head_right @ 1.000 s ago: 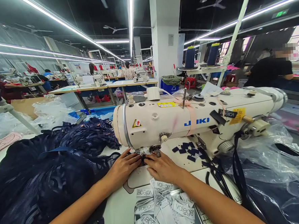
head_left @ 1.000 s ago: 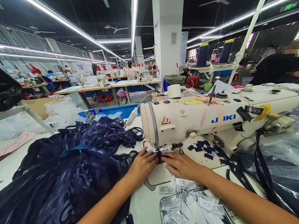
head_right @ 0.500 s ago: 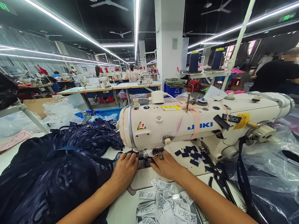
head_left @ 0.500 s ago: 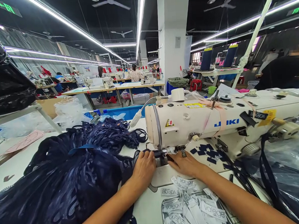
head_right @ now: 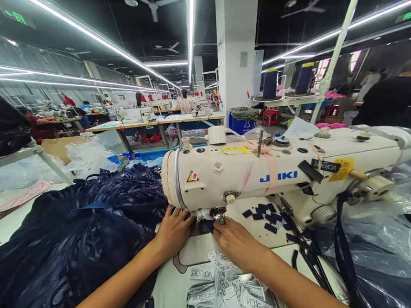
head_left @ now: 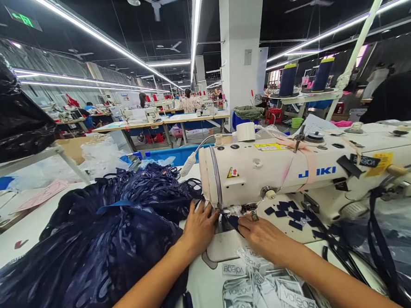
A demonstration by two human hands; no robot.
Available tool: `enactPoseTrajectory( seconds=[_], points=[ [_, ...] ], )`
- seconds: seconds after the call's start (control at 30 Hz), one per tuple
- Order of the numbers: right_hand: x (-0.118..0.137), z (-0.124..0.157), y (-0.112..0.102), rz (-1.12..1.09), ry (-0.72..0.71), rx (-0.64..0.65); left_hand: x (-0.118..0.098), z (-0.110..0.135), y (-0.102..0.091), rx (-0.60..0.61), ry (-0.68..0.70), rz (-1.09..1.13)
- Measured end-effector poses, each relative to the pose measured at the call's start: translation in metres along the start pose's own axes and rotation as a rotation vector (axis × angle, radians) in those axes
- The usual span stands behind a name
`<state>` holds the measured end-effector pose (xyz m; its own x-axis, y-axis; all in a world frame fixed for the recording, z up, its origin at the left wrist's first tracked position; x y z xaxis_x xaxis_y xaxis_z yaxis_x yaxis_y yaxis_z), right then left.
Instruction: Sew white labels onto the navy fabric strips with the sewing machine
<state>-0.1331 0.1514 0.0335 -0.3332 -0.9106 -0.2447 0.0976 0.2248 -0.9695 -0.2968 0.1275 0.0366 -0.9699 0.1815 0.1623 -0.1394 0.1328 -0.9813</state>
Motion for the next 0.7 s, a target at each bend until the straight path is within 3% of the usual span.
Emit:
enactPoseTrajectory(
  seconds=[0.1, 0.43, 0.7],
  points=[
    [-0.002, -0.002, 0.003, 0.011, -0.019, -0.038, 0.000, 0.000, -0.001, 0.001, 0.002, 0.003],
    [0.002, -0.003, -0.004, -0.012, 0.001, 0.012, 0.000, -0.001, 0.001, -0.025, 0.015, -0.003],
    [0.008, -0.007, -0.005, -0.022, -0.005, 0.137, 0.000, -0.001, 0.000, -0.029, 0.014, -0.009]
  ],
)
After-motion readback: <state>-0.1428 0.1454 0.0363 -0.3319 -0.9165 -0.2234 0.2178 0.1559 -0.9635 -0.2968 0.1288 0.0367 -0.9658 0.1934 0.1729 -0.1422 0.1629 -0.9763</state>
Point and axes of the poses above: each hand's wrist, its own z-axis away from the middle knuckle, its own y-axis out of the palm, x = y × z, the point moved 3 cm from there along -z, towards the middle knuckle, and after that the axes turned 10 degrees about x, right-handed, at the moved point
